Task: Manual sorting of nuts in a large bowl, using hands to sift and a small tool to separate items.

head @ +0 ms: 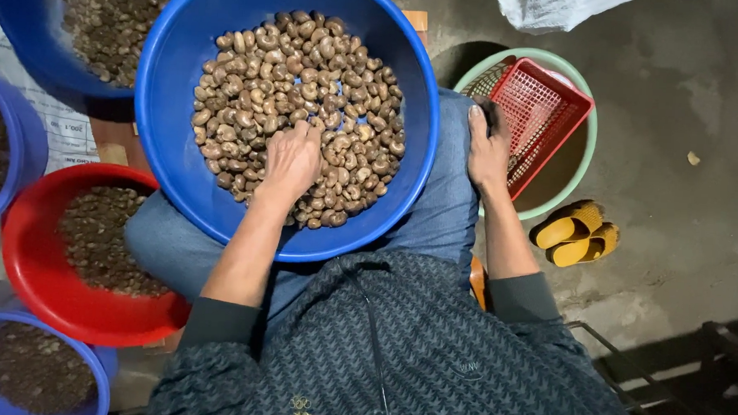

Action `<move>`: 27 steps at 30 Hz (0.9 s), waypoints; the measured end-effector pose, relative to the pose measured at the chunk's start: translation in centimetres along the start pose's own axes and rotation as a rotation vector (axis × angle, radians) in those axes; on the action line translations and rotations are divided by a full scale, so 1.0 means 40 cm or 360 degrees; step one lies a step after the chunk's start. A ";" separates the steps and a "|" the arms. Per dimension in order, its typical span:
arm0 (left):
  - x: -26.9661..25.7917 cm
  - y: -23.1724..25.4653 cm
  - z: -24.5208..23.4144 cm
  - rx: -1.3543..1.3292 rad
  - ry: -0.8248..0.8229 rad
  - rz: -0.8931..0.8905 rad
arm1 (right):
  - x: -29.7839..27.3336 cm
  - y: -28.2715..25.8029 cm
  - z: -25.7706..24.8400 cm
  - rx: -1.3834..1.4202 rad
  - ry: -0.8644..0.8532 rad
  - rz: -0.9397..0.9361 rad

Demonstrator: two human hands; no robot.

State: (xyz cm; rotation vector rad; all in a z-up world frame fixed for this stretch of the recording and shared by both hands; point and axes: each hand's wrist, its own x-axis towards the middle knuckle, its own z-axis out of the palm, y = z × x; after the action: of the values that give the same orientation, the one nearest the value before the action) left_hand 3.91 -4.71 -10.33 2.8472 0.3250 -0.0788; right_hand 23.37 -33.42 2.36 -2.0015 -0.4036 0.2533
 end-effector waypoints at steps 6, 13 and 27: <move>0.000 0.044 -0.172 -0.0342 -0.0144 -0.0143 | -0.004 0.015 0.003 -0.0034 -0.0010 -0.0010; -0.061 0.062 -0.472 -0.1747 0.0030 -0.0629 | -0.011 -0.062 0.017 -0.0626 0.0152 -0.0563; -0.188 -0.135 -0.369 -0.2687 0.0625 -0.1008 | -0.146 -0.132 0.478 -0.0646 -0.1021 -0.1965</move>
State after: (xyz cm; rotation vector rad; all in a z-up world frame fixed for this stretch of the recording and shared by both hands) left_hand -4.30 2.83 3.06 1.0134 0.8233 0.4219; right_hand 10.42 -17.75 -1.42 -1.6235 -2.0982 0.0024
